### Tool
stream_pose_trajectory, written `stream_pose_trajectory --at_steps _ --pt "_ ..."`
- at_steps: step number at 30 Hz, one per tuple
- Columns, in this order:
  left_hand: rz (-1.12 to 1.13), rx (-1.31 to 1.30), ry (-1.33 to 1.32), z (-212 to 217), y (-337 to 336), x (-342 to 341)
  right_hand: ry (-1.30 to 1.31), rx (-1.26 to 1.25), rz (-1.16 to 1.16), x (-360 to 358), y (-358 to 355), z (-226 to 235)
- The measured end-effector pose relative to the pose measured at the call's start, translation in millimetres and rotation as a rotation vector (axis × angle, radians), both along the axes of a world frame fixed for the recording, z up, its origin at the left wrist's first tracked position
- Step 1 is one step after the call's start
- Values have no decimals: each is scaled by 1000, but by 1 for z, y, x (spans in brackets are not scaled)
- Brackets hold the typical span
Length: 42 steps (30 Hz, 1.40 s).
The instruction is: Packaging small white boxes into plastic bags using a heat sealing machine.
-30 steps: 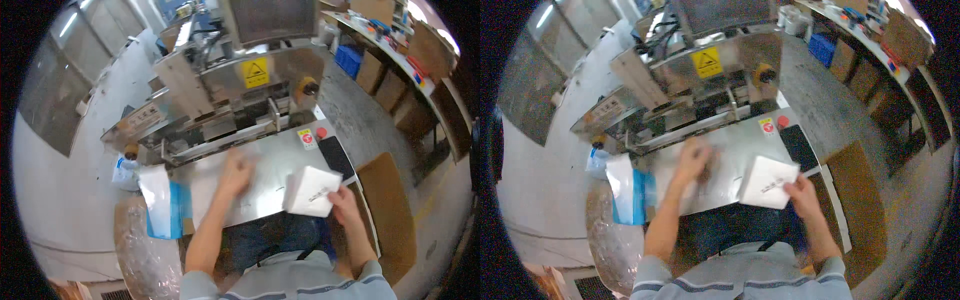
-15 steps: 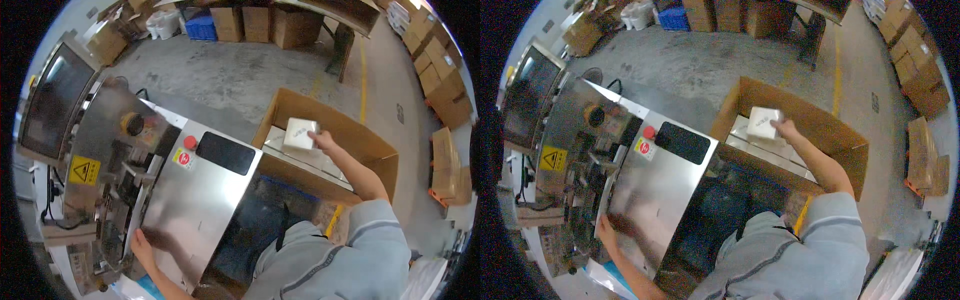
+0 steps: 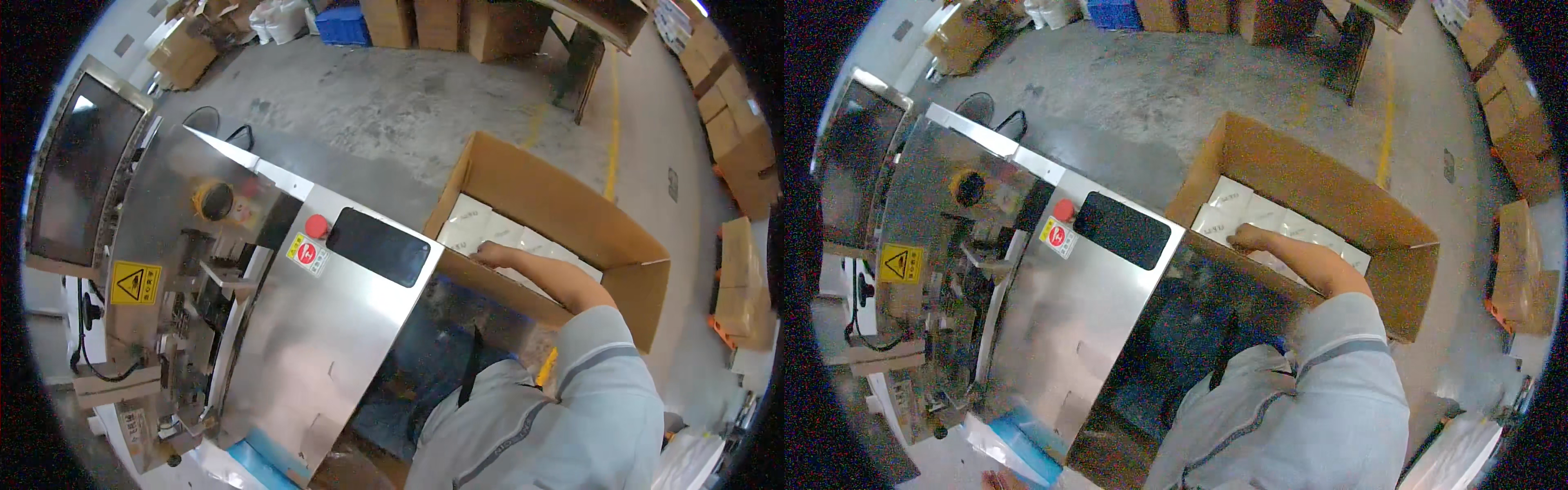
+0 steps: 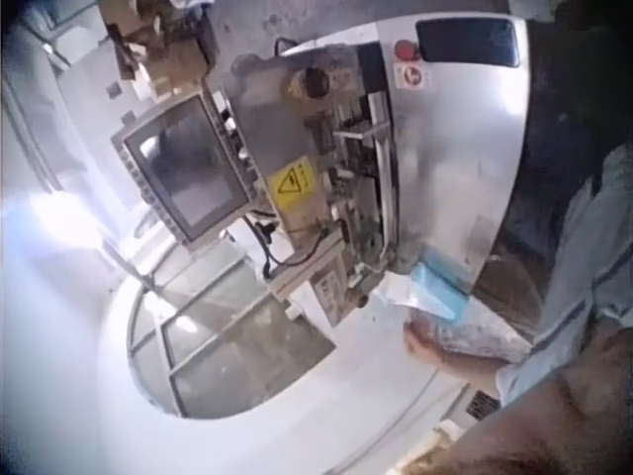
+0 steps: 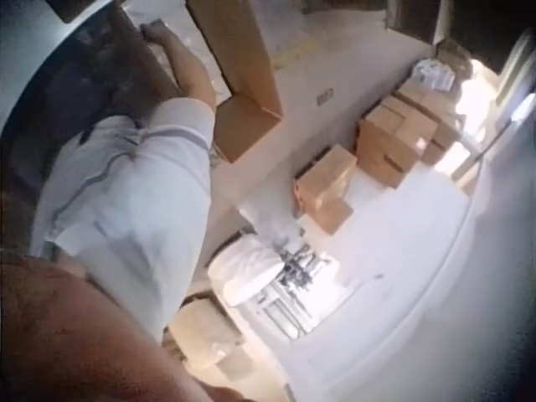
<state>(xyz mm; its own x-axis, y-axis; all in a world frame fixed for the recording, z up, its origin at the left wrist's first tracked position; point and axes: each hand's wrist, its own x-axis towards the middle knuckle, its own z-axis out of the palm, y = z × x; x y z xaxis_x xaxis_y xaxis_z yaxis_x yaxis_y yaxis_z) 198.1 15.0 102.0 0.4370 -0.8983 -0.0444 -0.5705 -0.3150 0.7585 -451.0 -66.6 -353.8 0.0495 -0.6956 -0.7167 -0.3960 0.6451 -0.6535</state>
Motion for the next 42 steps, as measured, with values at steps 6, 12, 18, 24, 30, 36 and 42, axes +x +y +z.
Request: stream_pose_trajectory --at_steps 6,12,18,24,30,36,42 --pt "-126 6 -65 -85 2 157 180 -405 139 -27 19 0" --pt "79 -62 127 -94 98 177 175 -418 78 -90 13 58" --pt "335 -236 -527 -95 47 216 138 -624 85 -5 -23 184" --pt "483 -292 -508 -92 50 204 129 -637 36 -4 1 258" --pt "347 -670 -360 -58 32 149 118 -892 18 47 -19 331" --pt "-180 -435 -149 -10 56 -23 -14 -1240 406 254 11 423" --pt "-388 -365 215 -21 71 -108 -248 -946 775 327 33 438"
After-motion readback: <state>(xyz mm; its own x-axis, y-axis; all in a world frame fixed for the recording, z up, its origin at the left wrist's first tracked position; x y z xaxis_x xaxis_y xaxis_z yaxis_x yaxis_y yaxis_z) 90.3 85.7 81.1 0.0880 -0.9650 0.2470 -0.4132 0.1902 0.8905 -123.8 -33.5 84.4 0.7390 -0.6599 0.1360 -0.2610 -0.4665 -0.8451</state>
